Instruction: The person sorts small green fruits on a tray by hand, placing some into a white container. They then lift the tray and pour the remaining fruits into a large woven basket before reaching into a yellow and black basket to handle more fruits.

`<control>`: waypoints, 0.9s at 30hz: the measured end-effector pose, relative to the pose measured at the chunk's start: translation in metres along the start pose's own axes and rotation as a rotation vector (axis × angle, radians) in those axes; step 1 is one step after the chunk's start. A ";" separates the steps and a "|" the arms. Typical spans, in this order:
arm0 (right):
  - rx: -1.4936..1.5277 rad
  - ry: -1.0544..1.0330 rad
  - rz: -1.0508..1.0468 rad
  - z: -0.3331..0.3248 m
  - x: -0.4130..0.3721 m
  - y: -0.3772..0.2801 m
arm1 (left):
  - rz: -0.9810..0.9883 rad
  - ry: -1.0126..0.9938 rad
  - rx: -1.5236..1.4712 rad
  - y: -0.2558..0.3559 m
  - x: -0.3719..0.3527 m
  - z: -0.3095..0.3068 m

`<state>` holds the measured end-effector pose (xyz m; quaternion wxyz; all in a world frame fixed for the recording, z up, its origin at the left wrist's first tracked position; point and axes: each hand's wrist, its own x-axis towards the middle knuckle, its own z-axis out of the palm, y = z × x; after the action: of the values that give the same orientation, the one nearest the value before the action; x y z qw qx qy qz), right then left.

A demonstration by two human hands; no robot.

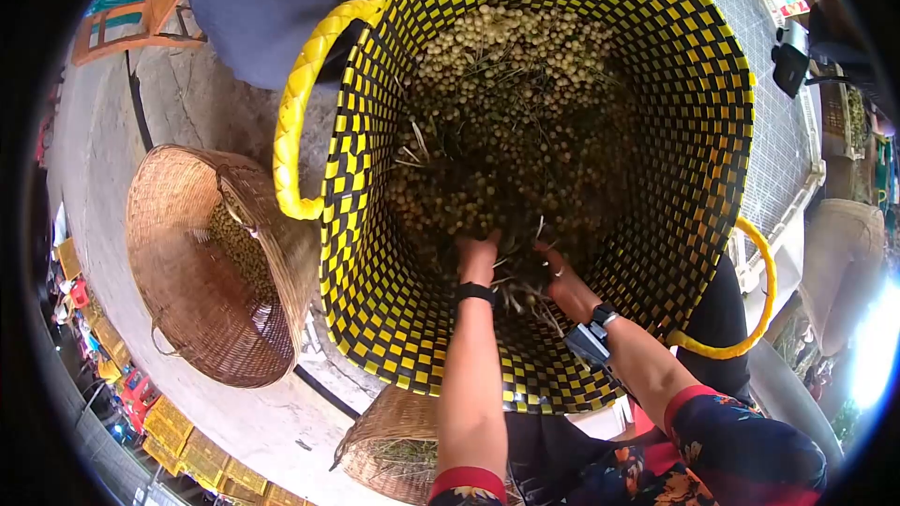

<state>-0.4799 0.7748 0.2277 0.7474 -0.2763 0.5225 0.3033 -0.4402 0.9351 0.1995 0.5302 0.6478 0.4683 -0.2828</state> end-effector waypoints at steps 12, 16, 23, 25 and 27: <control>0.000 0.114 -0.019 0.020 0.000 0.040 | 0.088 0.035 0.230 -0.024 -0.004 -0.011; -0.044 0.085 0.016 0.024 -0.007 0.032 | 0.339 -0.030 -0.052 -0.037 0.000 -0.016; 0.110 0.049 0.029 0.032 -0.061 0.031 | 0.398 -0.096 0.352 -0.031 -0.042 -0.038; 0.103 0.030 -0.002 0.041 -0.095 0.028 | 0.345 -0.097 0.306 -0.028 -0.056 -0.040; 0.109 -0.008 -0.023 0.042 -0.120 0.028 | 0.297 -0.122 0.267 -0.022 -0.075 -0.046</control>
<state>-0.5071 0.8038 0.3520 0.7670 -0.2400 0.5318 0.2670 -0.4964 0.9560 0.2682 0.5031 0.7558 0.2928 -0.2997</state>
